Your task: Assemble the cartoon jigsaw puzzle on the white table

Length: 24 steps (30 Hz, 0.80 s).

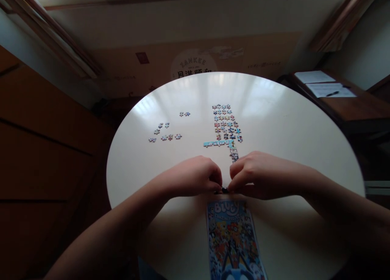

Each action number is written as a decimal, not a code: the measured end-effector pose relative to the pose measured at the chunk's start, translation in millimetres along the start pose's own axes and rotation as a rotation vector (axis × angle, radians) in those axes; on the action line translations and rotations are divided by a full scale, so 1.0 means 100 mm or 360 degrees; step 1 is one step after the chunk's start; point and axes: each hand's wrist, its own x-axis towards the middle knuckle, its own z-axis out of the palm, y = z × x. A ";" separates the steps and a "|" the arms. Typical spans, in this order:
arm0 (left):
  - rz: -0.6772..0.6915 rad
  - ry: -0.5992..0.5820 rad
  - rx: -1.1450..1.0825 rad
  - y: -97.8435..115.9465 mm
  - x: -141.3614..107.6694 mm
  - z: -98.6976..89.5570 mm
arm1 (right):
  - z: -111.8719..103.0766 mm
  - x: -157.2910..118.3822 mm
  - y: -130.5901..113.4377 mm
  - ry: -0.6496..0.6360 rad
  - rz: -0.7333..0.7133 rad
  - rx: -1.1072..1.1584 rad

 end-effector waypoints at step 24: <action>-0.0031 0.0171 0.0280 0.04 0.03 0.10 | 0.02 0.03 -0.02 -0.0023 0.0025 -0.0022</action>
